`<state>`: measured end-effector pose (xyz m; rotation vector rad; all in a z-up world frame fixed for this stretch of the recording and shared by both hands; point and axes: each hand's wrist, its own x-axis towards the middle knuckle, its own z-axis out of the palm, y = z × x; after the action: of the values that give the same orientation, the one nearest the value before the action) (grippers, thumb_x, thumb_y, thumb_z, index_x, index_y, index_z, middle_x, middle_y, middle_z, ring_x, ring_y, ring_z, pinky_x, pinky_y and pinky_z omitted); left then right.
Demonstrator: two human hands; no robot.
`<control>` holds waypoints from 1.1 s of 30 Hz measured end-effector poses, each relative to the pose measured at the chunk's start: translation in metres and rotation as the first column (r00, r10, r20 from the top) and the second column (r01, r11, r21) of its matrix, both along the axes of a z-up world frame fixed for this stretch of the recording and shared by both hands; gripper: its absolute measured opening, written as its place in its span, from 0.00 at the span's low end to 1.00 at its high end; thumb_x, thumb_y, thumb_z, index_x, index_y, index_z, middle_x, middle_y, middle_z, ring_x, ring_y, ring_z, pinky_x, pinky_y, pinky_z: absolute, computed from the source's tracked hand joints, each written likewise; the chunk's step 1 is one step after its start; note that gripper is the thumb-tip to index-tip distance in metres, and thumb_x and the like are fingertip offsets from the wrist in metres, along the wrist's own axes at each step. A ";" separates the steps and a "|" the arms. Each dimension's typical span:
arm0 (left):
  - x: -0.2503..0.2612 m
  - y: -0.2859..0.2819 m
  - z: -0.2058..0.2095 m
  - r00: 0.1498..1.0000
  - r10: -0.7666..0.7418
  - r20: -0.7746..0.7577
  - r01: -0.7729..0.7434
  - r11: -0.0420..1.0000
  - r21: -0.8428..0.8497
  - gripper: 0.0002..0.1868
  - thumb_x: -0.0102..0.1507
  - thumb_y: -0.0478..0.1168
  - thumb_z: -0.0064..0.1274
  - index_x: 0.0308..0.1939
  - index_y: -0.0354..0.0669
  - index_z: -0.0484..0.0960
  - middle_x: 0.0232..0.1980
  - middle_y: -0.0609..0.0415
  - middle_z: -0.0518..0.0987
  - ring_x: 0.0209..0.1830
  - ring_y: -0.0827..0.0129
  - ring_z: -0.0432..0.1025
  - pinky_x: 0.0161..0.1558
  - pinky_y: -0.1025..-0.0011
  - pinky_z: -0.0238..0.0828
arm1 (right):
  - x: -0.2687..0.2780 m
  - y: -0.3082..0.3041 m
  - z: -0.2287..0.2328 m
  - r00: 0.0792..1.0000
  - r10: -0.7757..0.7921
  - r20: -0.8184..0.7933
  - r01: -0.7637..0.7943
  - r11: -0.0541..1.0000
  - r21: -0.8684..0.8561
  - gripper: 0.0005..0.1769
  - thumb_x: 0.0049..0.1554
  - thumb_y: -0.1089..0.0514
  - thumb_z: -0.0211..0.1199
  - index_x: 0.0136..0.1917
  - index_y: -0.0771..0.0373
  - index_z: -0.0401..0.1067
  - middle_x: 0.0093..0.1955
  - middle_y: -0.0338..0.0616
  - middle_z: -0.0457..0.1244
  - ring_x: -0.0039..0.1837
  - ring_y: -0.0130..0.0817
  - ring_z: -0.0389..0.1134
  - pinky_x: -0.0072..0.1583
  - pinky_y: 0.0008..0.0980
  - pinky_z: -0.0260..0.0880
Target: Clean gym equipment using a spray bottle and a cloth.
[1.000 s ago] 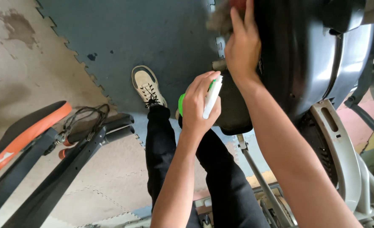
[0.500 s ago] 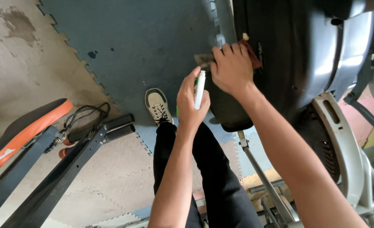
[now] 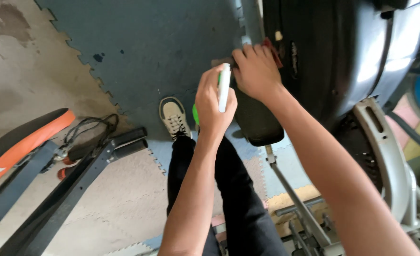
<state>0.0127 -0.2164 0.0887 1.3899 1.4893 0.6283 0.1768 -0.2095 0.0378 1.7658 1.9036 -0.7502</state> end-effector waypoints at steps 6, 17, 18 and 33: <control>0.017 0.008 0.007 1.000 0.021 -0.011 -0.020 0.999 0.028 0.23 0.57 0.27 0.52 0.57 0.35 0.78 0.54 0.41 0.79 0.49 0.46 0.79 0.50 0.58 0.78 | 0.047 0.007 0.082 0.950 0.307 -0.047 -0.286 0.925 0.250 0.26 0.55 0.62 0.63 0.68 0.60 0.73 0.70 0.53 0.64 0.73 0.50 0.61 0.74 0.48 0.62; 0.061 -0.005 0.028 0.995 -0.063 0.071 0.068 0.995 -0.068 0.30 0.51 0.32 0.60 0.60 0.37 0.77 0.54 0.42 0.81 0.44 0.51 0.81 0.47 0.60 0.81 | 0.058 -0.005 0.150 0.376 0.581 0.722 -0.807 0.588 -0.054 0.34 0.61 0.44 0.51 0.76 0.60 0.68 0.79 0.53 0.56 0.83 0.50 0.49 0.79 0.56 0.38; 0.062 -0.004 0.032 0.993 -0.077 0.084 0.084 0.994 -0.075 0.29 0.52 0.32 0.60 0.59 0.37 0.77 0.54 0.42 0.81 0.44 0.51 0.81 0.46 0.60 0.81 | 0.058 -0.024 0.149 0.348 0.621 0.702 -0.775 0.612 -0.157 0.36 0.59 0.44 0.51 0.76 0.62 0.66 0.79 0.56 0.56 0.82 0.51 0.50 0.78 0.57 0.39; 0.054 0.003 0.064 0.990 -0.113 0.085 0.117 0.992 -0.042 0.23 0.54 0.31 0.55 0.55 0.41 0.79 0.51 0.48 0.81 0.44 0.48 0.78 0.45 0.56 0.77 | 0.080 0.043 0.067 0.516 0.496 0.699 -0.667 0.744 -0.036 0.30 0.62 0.55 0.52 0.74 0.72 0.64 0.70 0.56 0.57 0.71 0.50 0.57 0.76 0.46 0.44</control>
<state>0.0666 -0.2136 0.1525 1.3866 1.3411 0.5681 0.2567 -0.1669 0.1051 1.0914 1.8846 0.3723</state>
